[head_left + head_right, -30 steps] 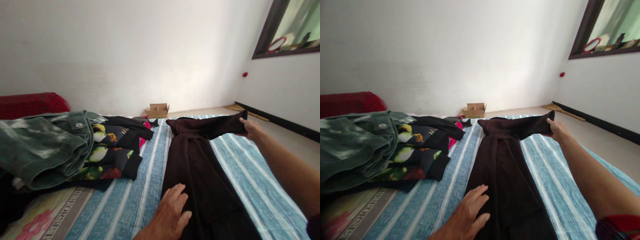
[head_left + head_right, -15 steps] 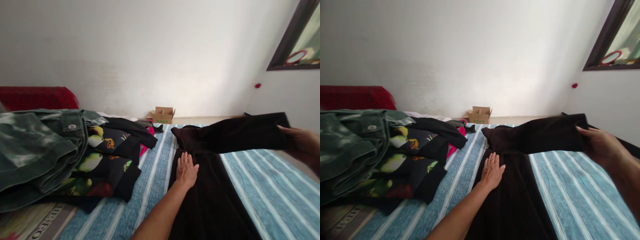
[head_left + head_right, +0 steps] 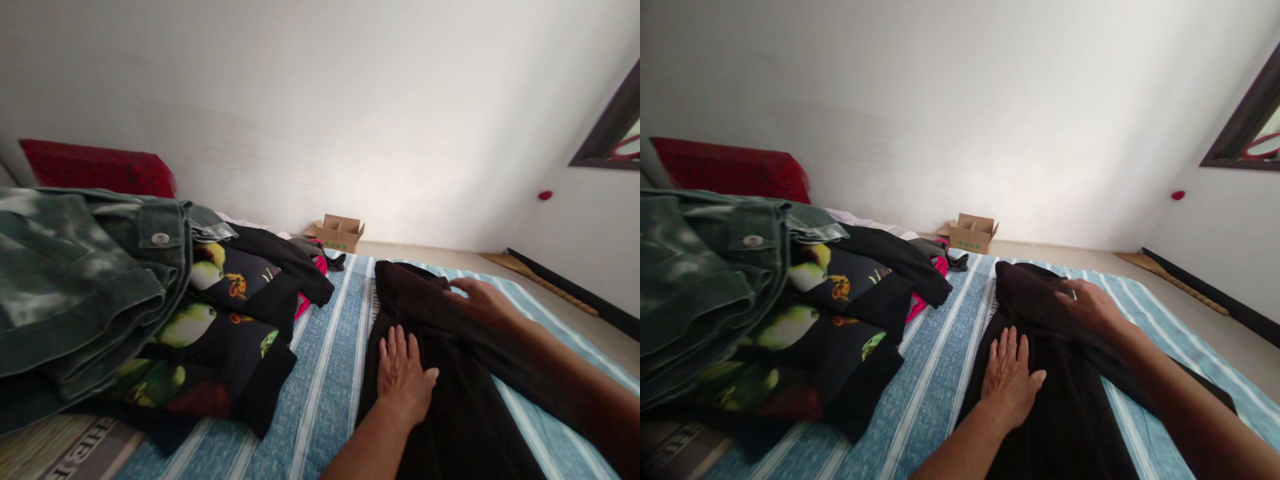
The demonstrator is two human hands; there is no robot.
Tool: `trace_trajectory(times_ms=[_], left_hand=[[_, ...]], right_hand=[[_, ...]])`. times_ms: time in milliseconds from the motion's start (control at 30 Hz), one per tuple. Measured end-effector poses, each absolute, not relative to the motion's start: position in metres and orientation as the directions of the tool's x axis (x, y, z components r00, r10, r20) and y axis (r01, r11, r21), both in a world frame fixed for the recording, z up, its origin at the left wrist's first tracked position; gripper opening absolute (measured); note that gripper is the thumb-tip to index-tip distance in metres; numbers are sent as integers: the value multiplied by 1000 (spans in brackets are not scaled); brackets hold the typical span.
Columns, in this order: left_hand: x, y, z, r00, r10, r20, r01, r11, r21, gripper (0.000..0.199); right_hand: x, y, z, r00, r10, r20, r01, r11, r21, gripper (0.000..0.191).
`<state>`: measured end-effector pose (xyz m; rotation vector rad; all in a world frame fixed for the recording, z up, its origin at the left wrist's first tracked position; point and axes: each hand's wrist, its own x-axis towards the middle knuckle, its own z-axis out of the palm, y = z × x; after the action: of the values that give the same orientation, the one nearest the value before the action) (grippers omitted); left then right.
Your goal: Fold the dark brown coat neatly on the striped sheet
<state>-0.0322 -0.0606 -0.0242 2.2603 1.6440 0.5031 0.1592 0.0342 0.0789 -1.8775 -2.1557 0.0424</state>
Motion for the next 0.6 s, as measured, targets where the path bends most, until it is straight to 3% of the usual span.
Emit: trace_trajectory(times_ms=[100, 167, 233, 400, 600], left_hand=[[-32, -64, -27, 258, 958, 128, 845, -288, 451, 69], [-31, -65, -29, 247, 957, 149, 840, -288, 459, 69], [-30, -65, -30, 241, 957, 161, 838, -289, 464, 70], [-28, -66, -32, 238, 958, 162, 829, -287, 480, 68], [-26, -70, -38, 213, 949, 232, 820, -303, 485, 69]], right_hand=[[69, 89, 86, -175, 965, 197, 939, 224, -263, 45], [34, 122, 82, -149, 972, 181, 929, 201, -312, 51], [20, 149, 74, -107, 986, 129, 925, 146, -351, 46], [40, 185, 55, 67, 997, 26, 883, -47, -467, 20], [73, 183, 25, 125, 990, 65, 826, -68, -560, 28]])
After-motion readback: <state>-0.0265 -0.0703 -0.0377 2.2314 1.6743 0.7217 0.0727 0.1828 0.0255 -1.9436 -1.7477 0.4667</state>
